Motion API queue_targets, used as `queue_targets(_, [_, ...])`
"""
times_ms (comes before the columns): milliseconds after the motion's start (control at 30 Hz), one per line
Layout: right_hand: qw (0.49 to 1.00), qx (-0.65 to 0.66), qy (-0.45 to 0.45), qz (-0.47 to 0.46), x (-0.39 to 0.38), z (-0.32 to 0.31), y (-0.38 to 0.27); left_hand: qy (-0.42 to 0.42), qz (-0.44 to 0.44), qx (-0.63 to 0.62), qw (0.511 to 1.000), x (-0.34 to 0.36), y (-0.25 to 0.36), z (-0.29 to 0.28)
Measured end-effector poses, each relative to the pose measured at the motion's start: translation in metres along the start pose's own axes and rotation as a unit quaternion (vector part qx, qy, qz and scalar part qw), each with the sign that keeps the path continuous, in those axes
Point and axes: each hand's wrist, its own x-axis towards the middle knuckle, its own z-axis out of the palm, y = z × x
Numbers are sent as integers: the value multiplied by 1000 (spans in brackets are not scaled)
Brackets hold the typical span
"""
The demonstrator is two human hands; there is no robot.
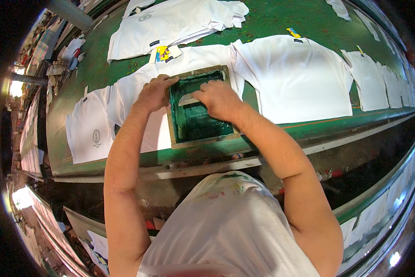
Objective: The person uses a squeegee to press green ink through a screen-printing frame onto a series of white t-shirts laid out on a green table. The person repeatedly moves the frame to the next shirt and repeats the squeegee stroke to apply the design.
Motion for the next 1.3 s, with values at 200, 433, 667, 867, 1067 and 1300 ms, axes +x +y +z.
queue_targets(200, [999,-18,-16,-41,-46,7,-34,6,-9,2,1000,2,-1,4])
queue_targets(433, [998,-24,-37,-52,-81,1,-66,3,-11,-2,1000,1,1,1])
queue_targets(667, [993,85,-85,1,-3,-19,10,-32,-31,-19,999,3,5,-3])
queue_targets(867, [999,17,-28,33,20,-12,10,-12,-23,-19,999,1,2,0])
queue_targets(1067, [998,11,-60,1,-51,-12,-57,-21,-23,-19,999,3,1,0])
queue_targets(1300, [989,90,-113,12,-37,-28,-33,-31,-23,-18,999,4,3,-3])
